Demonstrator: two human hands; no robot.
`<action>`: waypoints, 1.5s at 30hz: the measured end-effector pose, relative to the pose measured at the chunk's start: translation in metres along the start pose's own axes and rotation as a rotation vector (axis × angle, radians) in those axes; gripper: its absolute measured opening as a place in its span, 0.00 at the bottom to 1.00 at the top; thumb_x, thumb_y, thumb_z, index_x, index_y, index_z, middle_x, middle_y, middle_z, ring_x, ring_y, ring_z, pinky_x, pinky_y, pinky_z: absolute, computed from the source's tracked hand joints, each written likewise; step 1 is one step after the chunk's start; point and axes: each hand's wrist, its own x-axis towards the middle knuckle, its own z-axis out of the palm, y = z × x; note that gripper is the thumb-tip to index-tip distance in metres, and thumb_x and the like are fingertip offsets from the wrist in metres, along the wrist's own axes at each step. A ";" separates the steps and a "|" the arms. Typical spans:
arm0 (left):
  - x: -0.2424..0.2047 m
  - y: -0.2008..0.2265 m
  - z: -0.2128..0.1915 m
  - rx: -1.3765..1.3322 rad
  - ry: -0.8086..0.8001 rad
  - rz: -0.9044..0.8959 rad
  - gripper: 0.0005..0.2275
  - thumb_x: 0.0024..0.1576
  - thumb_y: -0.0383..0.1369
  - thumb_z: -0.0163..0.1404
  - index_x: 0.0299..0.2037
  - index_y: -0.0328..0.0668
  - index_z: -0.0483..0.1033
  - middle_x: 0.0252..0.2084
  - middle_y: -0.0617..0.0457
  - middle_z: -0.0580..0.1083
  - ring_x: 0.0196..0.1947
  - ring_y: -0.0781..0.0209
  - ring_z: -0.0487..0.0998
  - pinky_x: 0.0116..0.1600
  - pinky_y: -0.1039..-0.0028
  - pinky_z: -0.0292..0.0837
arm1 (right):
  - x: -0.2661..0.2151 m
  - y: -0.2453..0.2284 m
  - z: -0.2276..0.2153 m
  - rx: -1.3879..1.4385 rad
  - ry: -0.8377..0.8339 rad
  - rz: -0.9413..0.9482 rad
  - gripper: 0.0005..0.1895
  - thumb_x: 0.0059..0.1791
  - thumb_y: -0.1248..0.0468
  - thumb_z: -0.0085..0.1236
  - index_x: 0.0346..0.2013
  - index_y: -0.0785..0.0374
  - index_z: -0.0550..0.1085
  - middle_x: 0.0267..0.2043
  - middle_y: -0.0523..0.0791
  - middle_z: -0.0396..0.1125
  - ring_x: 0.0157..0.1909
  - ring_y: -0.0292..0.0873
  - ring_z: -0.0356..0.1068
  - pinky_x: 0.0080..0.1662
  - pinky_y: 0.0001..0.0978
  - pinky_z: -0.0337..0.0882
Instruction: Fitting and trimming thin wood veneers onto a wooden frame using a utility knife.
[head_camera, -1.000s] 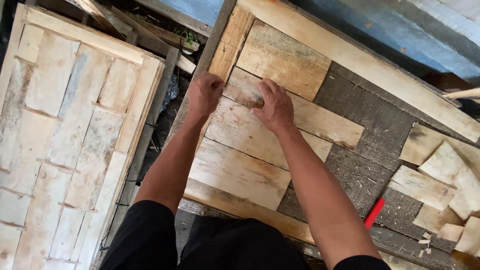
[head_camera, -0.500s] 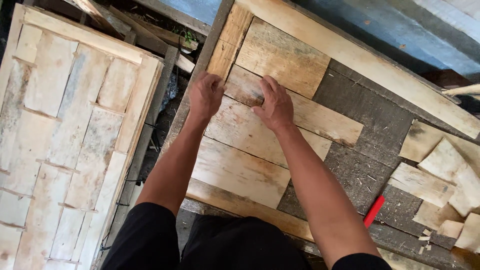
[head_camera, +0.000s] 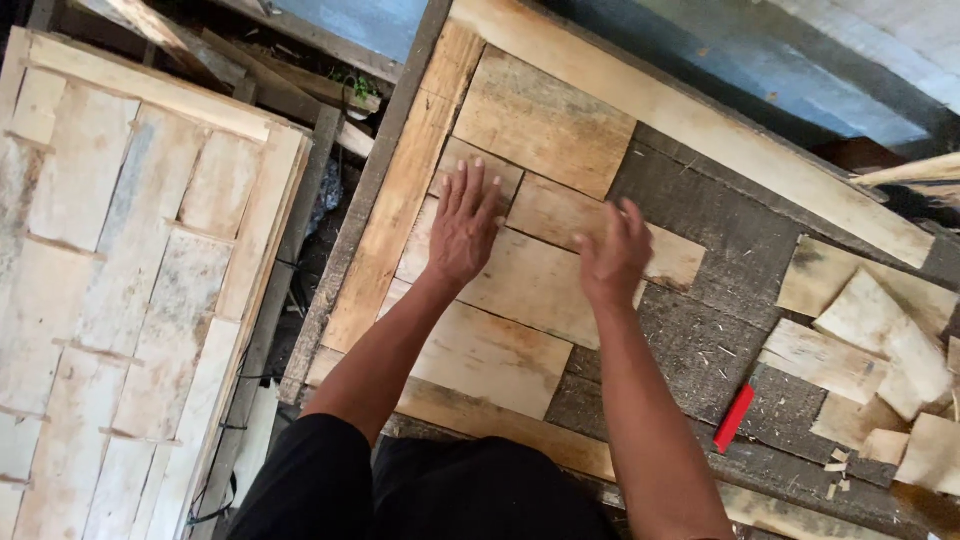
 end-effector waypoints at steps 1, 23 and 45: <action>0.002 0.000 0.004 -0.001 0.003 0.005 0.25 0.63 0.35 0.49 0.71 0.35 0.62 0.77 0.35 0.51 0.78 0.33 0.47 0.79 0.48 0.41 | -0.006 0.020 0.000 -0.002 0.005 0.000 0.35 0.47 0.62 0.72 0.65 0.62 0.68 0.71 0.51 0.58 0.70 0.56 0.59 0.67 0.53 0.61; 0.006 0.001 0.011 0.091 -0.092 -0.030 0.25 0.67 0.42 0.44 0.73 0.40 0.62 0.79 0.42 0.52 0.79 0.40 0.47 0.79 0.51 0.39 | -0.067 0.174 0.001 -0.082 0.124 0.453 0.52 0.45 0.45 0.71 0.73 0.68 0.57 0.76 0.59 0.52 0.77 0.63 0.46 0.73 0.58 0.49; 0.007 0.003 0.013 0.098 -0.053 -0.018 0.26 0.66 0.43 0.48 0.72 0.40 0.64 0.77 0.40 0.55 0.78 0.39 0.50 0.78 0.49 0.42 | -0.069 0.150 -0.005 0.031 0.219 0.283 0.41 0.47 0.53 0.72 0.69 0.63 0.64 0.68 0.57 0.59 0.69 0.62 0.58 0.66 0.59 0.60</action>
